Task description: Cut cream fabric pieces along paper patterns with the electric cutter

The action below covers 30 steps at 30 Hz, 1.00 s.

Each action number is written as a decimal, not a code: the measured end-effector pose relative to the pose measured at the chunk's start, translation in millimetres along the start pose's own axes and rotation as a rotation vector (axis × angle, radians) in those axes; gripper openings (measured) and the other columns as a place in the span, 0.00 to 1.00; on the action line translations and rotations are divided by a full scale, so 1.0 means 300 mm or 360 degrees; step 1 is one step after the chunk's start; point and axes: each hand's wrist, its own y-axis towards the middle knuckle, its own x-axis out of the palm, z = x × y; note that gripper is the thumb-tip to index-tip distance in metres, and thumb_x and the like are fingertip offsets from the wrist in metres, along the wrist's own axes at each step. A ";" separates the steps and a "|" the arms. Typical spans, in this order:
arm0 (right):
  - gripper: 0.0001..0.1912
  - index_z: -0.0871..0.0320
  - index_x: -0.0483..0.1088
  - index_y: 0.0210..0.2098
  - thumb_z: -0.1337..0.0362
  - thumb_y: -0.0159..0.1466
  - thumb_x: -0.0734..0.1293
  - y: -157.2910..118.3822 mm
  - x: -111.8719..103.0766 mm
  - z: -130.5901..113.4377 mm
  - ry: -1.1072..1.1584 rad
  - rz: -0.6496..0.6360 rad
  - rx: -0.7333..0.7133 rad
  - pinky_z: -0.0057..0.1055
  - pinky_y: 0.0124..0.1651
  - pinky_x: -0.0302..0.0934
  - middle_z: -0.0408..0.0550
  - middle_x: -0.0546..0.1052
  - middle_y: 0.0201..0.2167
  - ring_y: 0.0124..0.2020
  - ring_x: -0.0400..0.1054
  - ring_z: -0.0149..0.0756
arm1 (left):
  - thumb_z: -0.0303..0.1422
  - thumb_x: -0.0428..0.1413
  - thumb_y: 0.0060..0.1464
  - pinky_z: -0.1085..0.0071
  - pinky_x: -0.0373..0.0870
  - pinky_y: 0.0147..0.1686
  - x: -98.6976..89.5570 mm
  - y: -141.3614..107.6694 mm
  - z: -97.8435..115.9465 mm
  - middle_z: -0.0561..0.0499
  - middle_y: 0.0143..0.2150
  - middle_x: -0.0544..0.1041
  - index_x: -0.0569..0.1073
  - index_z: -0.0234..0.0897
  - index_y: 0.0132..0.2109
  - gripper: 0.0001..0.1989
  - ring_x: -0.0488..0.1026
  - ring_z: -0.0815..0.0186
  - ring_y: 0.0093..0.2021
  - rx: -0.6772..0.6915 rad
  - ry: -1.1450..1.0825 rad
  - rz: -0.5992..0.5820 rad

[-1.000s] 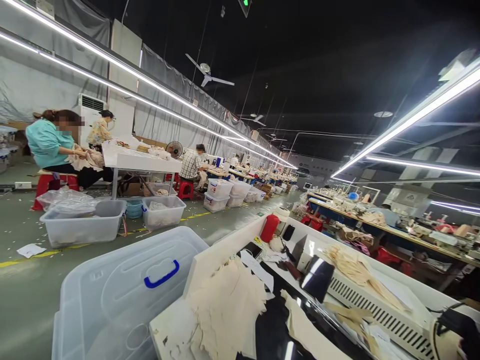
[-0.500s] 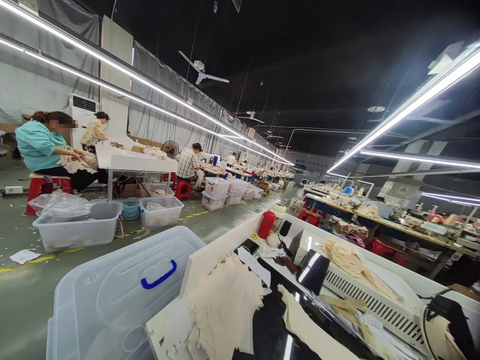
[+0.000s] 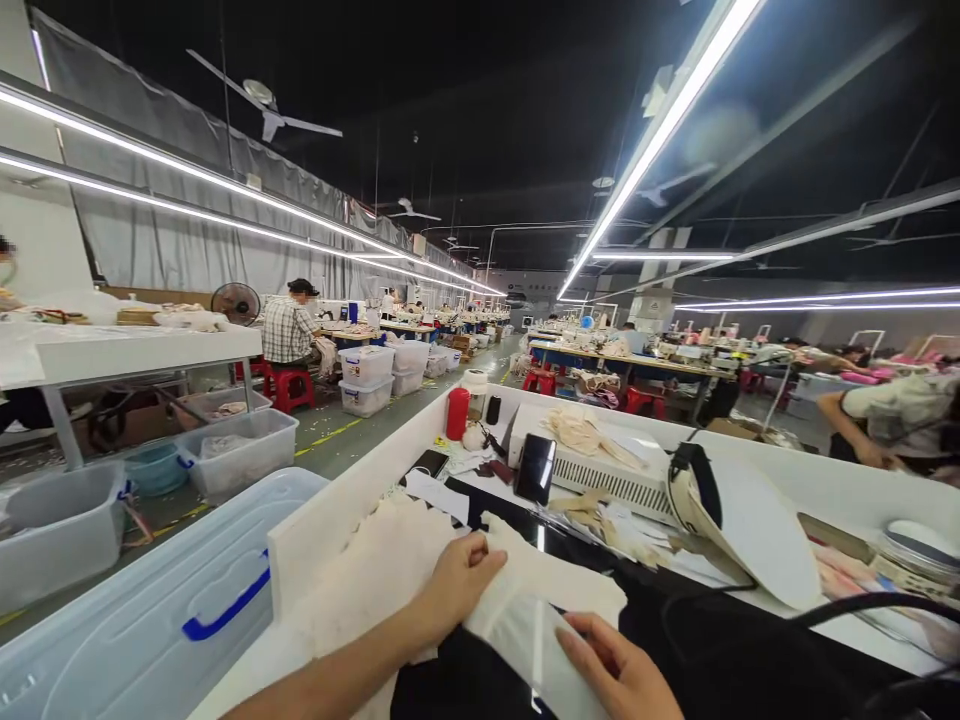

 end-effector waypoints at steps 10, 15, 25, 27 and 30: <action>0.31 0.55 0.80 0.42 0.37 0.56 0.63 0.237 -0.167 0.138 -0.0311 0.0336 0.0104 0.38 0.38 0.67 0.48 0.78 0.28 0.33 0.75 0.49 | 0.40 0.59 0.69 0.57 0.78 0.48 0.095 0.329 -0.067 0.45 0.52 0.77 0.74 0.34 0.55 0.15 0.78 0.59 0.48 -0.0095 0.0694 0.0057; 0.26 0.54 0.78 0.44 0.43 0.61 0.61 0.283 -0.138 0.188 -0.0424 0.0330 0.0014 0.39 0.46 0.68 0.51 0.82 0.37 0.42 0.77 0.50 | 0.39 0.59 0.69 0.55 0.78 0.51 0.089 0.339 -0.117 0.44 0.55 0.76 0.74 0.34 0.57 0.16 0.77 0.58 0.51 -0.0172 0.0919 0.0046; 0.21 0.57 0.77 0.54 0.60 0.69 0.59 0.222 -0.056 0.175 -0.0968 0.0291 -0.0369 0.52 0.59 0.59 0.58 0.77 0.57 0.61 0.65 0.59 | 0.39 0.59 0.69 0.55 0.78 0.51 0.089 0.329 -0.146 0.43 0.56 0.76 0.73 0.35 0.58 0.16 0.77 0.57 0.52 -0.0252 0.1117 0.0034; 0.18 0.54 0.78 0.53 0.64 0.70 0.61 0.205 -0.028 0.159 -0.1061 0.0195 -0.0453 0.48 0.58 0.61 0.55 0.78 0.55 0.58 0.69 0.55 | 0.39 0.59 0.69 0.54 0.77 0.51 0.086 0.328 -0.141 0.43 0.56 0.76 0.74 0.34 0.57 0.16 0.77 0.57 0.52 -0.0242 0.1126 0.0038; 0.16 0.50 0.79 0.50 0.68 0.72 0.61 0.190 0.015 0.141 -0.1210 0.0090 -0.0492 0.40 0.50 0.65 0.50 0.80 0.49 0.48 0.74 0.46 | 0.39 0.59 0.69 0.54 0.77 0.52 0.079 0.330 -0.131 0.43 0.56 0.76 0.73 0.34 0.58 0.16 0.77 0.57 0.52 -0.0225 0.1120 0.0053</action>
